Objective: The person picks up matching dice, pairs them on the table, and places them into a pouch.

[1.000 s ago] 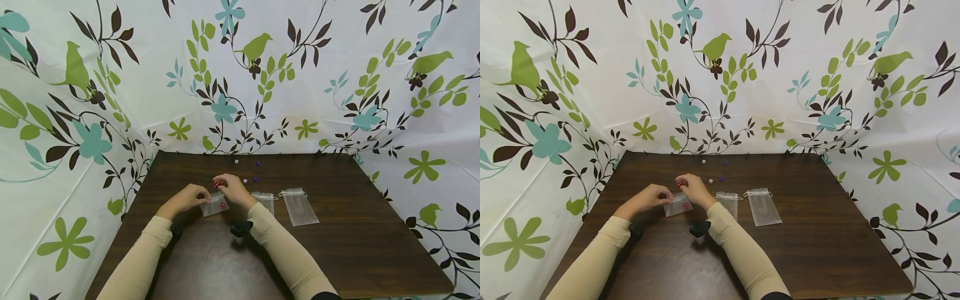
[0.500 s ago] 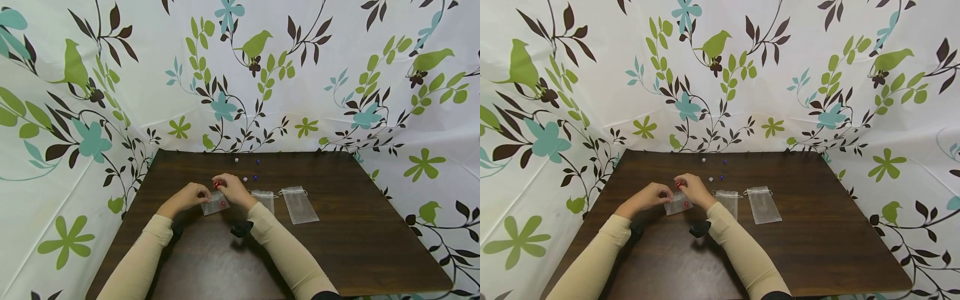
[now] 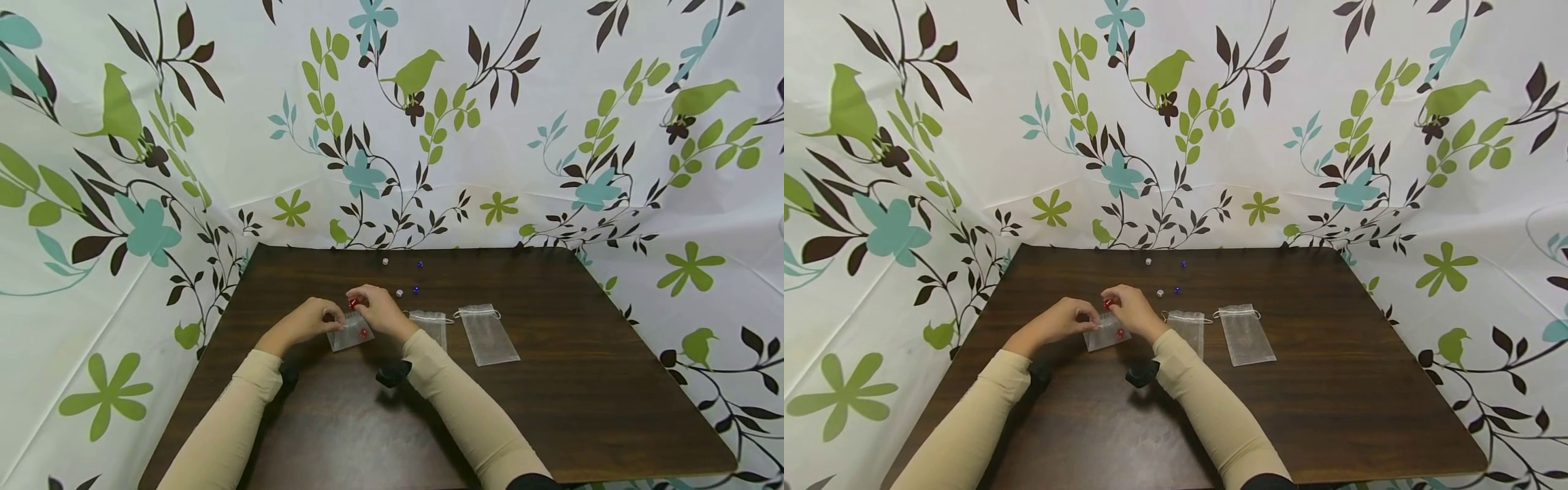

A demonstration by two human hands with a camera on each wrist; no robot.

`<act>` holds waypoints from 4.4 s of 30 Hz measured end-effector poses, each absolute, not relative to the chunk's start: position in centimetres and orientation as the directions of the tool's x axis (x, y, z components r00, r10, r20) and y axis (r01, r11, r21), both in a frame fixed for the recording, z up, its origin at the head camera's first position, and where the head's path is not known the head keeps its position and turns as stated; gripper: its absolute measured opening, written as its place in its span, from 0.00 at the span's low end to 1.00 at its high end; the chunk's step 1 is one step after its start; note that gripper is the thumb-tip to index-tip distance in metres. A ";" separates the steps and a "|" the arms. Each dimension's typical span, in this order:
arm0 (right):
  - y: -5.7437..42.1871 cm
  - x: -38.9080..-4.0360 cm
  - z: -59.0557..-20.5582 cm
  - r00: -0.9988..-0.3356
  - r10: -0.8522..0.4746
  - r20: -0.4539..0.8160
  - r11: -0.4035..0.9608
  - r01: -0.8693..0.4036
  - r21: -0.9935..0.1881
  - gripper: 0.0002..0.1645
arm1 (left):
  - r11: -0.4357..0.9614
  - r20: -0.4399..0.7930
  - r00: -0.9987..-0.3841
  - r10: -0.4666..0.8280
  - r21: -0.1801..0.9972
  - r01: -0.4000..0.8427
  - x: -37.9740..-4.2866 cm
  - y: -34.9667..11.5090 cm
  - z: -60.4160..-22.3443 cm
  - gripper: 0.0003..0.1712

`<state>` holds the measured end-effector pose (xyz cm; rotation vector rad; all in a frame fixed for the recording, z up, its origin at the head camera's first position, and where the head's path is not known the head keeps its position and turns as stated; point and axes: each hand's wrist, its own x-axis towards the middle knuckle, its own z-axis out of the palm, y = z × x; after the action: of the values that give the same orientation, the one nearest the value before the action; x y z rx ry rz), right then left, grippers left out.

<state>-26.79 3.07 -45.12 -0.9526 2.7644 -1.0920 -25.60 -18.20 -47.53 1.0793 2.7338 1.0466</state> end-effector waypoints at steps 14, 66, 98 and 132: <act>3.0 -26.6 -45.5 -0.769 -0.623 0.146 0.547 -0.561 -0.621 0.16 | 0.534 0.226 -0.765 0.603 0.597 0.598 -25.6 -18.1 -47.6 0.03; 5.1 -27.3 -44.9 -0.707 -0.689 0.160 0.507 -0.629 -0.589 0.04 | 0.584 0.297 -0.868 0.397 0.648 0.489 -24.4 -20.2 -45.4 0.03; 4.3 -26.5 -42.7 -0.719 -0.654 0.235 0.470 -0.629 -0.620 0.04 | 0.531 0.281 -0.896 0.345 0.729 0.433 -23.4 -21.4 -43.6 0.03; 6.0 -29.4 -45.7 -0.842 -0.507 0.186 0.371 -0.407 -0.835 0.09 | 0.408 0.153 -0.967 0.205 0.885 0.227 -24.7 -22.3 -44.7 0.14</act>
<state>-29.38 6.01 -45.66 -0.8422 2.5144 -1.4850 -24.72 -22.26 -44.68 0.4072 2.6526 1.6721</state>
